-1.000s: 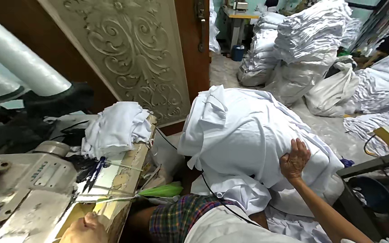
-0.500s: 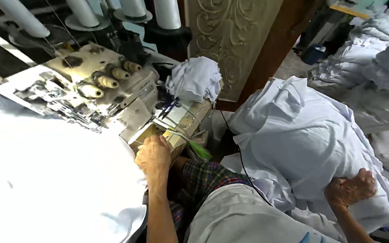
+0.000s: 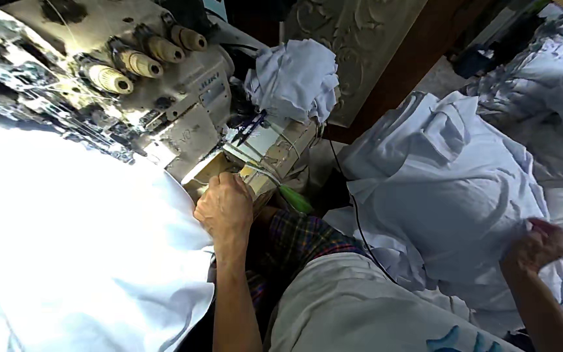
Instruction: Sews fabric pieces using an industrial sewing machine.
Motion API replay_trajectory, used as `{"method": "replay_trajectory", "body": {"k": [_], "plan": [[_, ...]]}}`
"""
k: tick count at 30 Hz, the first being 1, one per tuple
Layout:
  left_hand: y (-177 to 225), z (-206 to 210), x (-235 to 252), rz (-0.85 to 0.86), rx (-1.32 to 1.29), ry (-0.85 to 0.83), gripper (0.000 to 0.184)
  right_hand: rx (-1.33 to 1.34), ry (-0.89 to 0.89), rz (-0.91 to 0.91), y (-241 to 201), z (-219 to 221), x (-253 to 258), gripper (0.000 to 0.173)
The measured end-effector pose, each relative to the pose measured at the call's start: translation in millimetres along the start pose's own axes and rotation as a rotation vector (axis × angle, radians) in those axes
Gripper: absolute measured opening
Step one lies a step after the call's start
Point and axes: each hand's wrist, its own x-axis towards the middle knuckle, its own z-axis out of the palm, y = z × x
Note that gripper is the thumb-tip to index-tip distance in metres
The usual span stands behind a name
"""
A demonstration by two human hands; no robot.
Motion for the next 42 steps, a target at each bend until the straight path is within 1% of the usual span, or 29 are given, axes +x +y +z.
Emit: {"method": "replay_trajectory", "body": {"k": [2, 4, 8, 10, 12, 14, 16, 20, 24, 27, 30, 33, 35, 39, 40, 42], "plan": [[0, -2, -3, 0.008, -0.002, 0.0, 0.039, 0.054, -0.095, -0.239, -42, 23, 6, 0.034], [-1, -2, -4, 0.012, 0.006, 0.021, 0.038, 0.11, -0.171, -0.444, -91, 54, 2, 0.029], [1, 0, -5, 0.015, 0.003, 0.063, 0.034, 0.353, -0.335, -0.902, -172, 124, -16, 0.019], [1, 1, -6, 0.019, 0.007, 0.078, 0.032, 0.45, -0.436, -1.071, -216, 150, -30, 0.019], [1, 1, -6, 0.018, 0.02, 0.078, 0.032, 0.469, -0.511, -1.221, -257, 169, -41, 0.02], [1, 0, -8, 0.027, 0.045, 0.077, 0.032, 0.466, -0.573, -1.321, -292, 188, -49, 0.019], [1, 0, -9, 0.033, 0.065, 0.075, 0.032, 0.481, -0.669, -1.319, -321, 205, -52, 0.02], [1, 0, -9, 0.037, 0.086, 0.076, 0.029, 0.503, -0.826, -1.184, -354, 231, -49, 0.022], [2, 0, -4, 0.035, 0.107, 0.1, 0.029, 0.429, -0.851, -1.158, -367, 249, -50, 0.025], [2, 3, -1, 0.029, 0.107, 0.128, 0.029, 0.386, -0.776, -1.199, -373, 257, -53, 0.027], [2, 3, -1, 0.028, 0.095, 0.126, 0.029, 0.338, -0.7, -1.278, -371, 258, -56, 0.029], [4, 2, -2, 0.016, 0.077, 0.127, 0.029, 0.327, -0.687, -1.328, -359, 250, -54, 0.026], [4, 2, -3, 0.018, 0.068, 0.143, 0.029, 0.37, -0.715, -1.288, -353, 246, -52, 0.024], [5, -1, -6, 0.031, 0.039, 0.132, 0.026, 0.449, -0.855, -1.095, -356, 243, -46, 0.022], [6, -2, -6, 0.032, 0.032, 0.127, 0.026, 0.443, -0.873, -1.08, -358, 243, -44, 0.021], [6, -2, -6, 0.038, 0.022, 0.13, 0.025, 0.405, -0.886, -1.116, -364, 242, -42, 0.019]]}}
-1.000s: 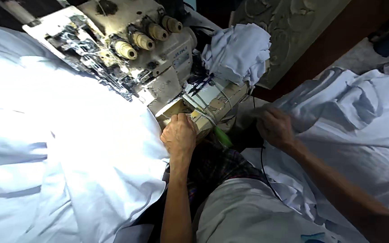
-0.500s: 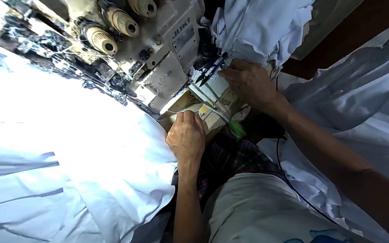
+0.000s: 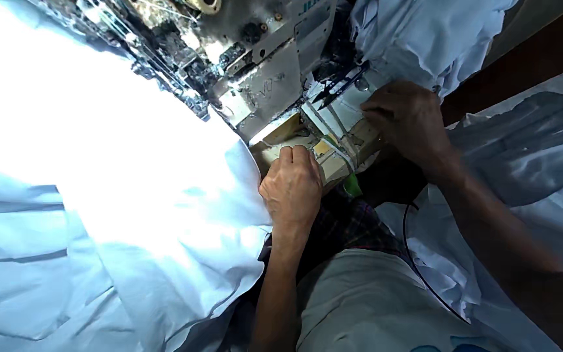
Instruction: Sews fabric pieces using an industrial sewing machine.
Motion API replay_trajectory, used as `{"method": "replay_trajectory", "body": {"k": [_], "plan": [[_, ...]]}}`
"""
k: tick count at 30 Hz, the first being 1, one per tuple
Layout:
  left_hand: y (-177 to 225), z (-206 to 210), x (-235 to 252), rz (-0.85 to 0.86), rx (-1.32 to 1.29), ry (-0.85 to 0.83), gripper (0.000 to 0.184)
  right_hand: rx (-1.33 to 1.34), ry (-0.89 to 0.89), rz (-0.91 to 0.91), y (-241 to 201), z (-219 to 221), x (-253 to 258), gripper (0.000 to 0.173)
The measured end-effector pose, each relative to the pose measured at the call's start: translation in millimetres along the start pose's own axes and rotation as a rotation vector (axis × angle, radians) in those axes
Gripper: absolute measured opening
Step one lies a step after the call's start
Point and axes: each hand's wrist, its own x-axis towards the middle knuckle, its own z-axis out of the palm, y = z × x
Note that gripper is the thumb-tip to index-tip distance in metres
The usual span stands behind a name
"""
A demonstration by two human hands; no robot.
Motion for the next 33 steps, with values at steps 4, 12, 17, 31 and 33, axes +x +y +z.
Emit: {"method": "replay_trajectory", "body": {"k": [4, 12, 17, 31, 33], "plan": [[1, 1, 1, 0.01, -0.011, 0.026, 0.025, -0.154, -0.078, -0.094, -6, -6, 12, 0.019], [0, 4, 1, 0.003, -0.016, 0.033, 0.025, -0.208, 0.0, -0.121, 0, 4, 13, 0.019], [-1, 3, 2, 0.001, -0.002, 0.02, 0.027, 0.09, -0.013, 0.106, 4, -11, 13, 0.021], [-1, 5, 2, -0.004, 0.039, 0.023, 0.028, -0.154, -0.051, -0.08, -9, -1, 13, 0.019], [-2, 5, 2, -0.001, 0.038, 0.022, 0.029, -0.261, -0.001, -0.142, -11, 6, 12, 0.018]]}}
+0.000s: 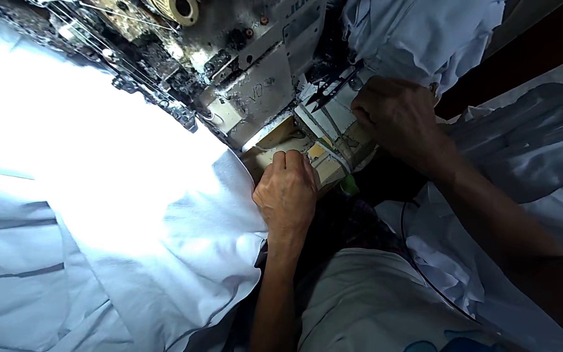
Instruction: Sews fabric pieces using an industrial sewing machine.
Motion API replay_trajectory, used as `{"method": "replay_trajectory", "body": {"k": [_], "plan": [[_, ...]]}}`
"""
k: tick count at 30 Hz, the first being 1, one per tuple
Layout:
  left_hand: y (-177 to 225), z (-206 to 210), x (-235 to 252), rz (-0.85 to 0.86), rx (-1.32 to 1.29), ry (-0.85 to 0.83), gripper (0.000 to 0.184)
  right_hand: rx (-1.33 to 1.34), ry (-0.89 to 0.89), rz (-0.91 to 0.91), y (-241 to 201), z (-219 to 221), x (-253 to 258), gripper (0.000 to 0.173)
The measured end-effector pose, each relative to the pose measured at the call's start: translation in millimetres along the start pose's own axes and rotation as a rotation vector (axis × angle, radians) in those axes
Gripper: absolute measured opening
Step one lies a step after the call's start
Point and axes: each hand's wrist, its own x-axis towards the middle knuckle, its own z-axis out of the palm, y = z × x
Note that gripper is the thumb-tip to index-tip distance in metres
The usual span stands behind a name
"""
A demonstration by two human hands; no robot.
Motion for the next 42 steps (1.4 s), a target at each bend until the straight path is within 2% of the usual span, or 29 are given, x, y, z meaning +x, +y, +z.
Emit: {"method": "replay_trajectory", "body": {"k": [2, 4, 8, 12, 14, 16, 20, 25, 29, 32, 35, 39, 42], "plan": [[1, 1, 0, -0.001, 0.0, -0.002, 0.029, -0.065, 0.049, -0.024, 0, 5, -2, 0.017], [1, 1, 1, -0.005, 0.001, 0.002, 0.029, 0.02, 0.062, 0.032, 2, 4, -2, 0.017], [1, 0, 2, -0.017, -0.01, -0.026, 0.028, 0.482, -0.062, 0.332, 6, -19, 5, 0.018], [-1, -16, 10, -0.022, -0.108, -0.17, 0.024, 0.984, -0.15, 0.553, 10, -27, 16, 0.005], [-1, -24, 17, 0.017, -0.183, -0.142, 0.019, 1.163, -0.161, 0.615, 7, -25, 20, 0.009], [3, -31, 27, 0.062, -0.289, -0.071, 0.016, 1.227, -0.154, 0.628, 6, -22, 21, 0.011], [12, -32, 60, 0.063, -0.524, -0.092, 0.021, 1.178, -0.164, 0.58, 8, -22, 18, 0.007], [14, -20, 100, -0.035, -0.835, -0.376, 0.025, 1.083, -0.188, 0.449, 17, -25, 8, 0.003], [12, -19, 107, 0.01, -0.839, -0.481, 0.015, 0.999, -0.213, 0.37, 19, -27, 5, 0.003], [11, -17, 107, 0.047, -0.736, -0.459, 0.01, 0.953, -0.221, 0.342, 17, -27, 7, 0.003], [12, -16, 101, -0.025, -0.678, -0.357, 0.012, 0.695, -0.146, 0.288, 15, -27, 8, 0.008], [12, -35, 70, -0.066, -0.928, -0.258, 0.011, 0.327, -0.062, 0.243, 8, -11, 10, 0.015], [13, -47, 46, -0.104, -1.127, -0.166, 0.008, 0.249, -0.052, 0.234, 5, -1, 10, 0.018]]}}
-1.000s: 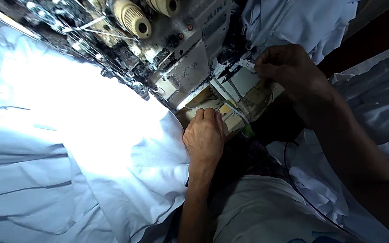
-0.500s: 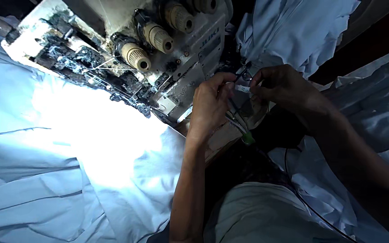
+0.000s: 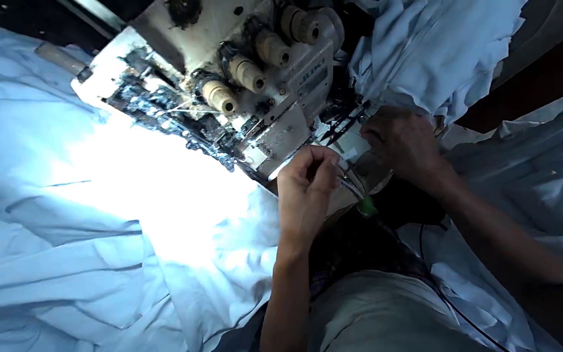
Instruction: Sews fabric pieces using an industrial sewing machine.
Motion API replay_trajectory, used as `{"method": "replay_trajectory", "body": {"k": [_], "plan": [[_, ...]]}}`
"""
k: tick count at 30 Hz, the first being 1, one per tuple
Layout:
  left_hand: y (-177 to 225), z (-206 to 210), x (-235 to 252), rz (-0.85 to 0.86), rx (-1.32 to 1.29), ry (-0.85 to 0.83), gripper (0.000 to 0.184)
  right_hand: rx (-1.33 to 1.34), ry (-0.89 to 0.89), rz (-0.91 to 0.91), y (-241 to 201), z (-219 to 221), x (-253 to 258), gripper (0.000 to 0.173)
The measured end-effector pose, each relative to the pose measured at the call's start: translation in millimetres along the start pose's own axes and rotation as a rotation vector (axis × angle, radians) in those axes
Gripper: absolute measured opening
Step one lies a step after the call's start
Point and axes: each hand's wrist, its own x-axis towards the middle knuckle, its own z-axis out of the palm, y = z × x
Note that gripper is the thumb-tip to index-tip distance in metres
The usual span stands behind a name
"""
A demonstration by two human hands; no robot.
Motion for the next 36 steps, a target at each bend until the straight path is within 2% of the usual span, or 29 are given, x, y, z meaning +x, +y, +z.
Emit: {"method": "replay_trajectory", "body": {"k": [5, 9, 12, 16, 20, 22, 25, 28, 31, 34, 36], "plan": [[2, -22, -36, 0.088, -0.007, 0.169, 0.011, 0.007, 0.125, -0.001, -15, -3, -6, 0.025], [1, -40, -51, 0.104, 0.064, 0.31, 0.011, 0.152, 0.255, -0.143, -50, -2, -14, 0.026], [-2, -47, -58, 0.1, 0.054, 0.341, 0.011, 0.209, 0.251, -0.224, -64, 7, -9, 0.022], [-4, -52, -67, 0.087, 0.057, 0.373, 0.009, 0.211, 0.213, -0.113, -50, 11, -2, 0.018], [-12, -53, -74, 0.09, 0.034, 0.403, 0.01, 0.065, 0.263, -0.064, -16, 3, -18, 0.017], [-15, -50, -75, 0.082, 0.001, 0.399, 0.011, 0.085, 0.277, -0.007, -9, 1, -20, 0.018], [-16, -46, -77, 0.098, 0.033, 0.402, 0.011, 0.117, 0.302, -0.002, -10, 0, -29, 0.017], [-9, -54, -80, 0.199, 0.249, 0.49, 0.009, 0.19, 0.314, -0.083, -33, 3, -30, 0.019], [5, -70, -79, 0.257, 0.443, 0.616, 0.011, 0.506, 0.221, -0.169, -78, 18, -30, 0.023], [15, -83, -67, 0.289, 0.541, 0.626, 0.012, 0.939, -0.09, -0.157, -112, 41, -25, 0.039], [17, -84, -58, 0.278, 0.535, 0.592, 0.011, 1.07, -0.23, -0.068, -125, 52, -27, 0.046]]}}
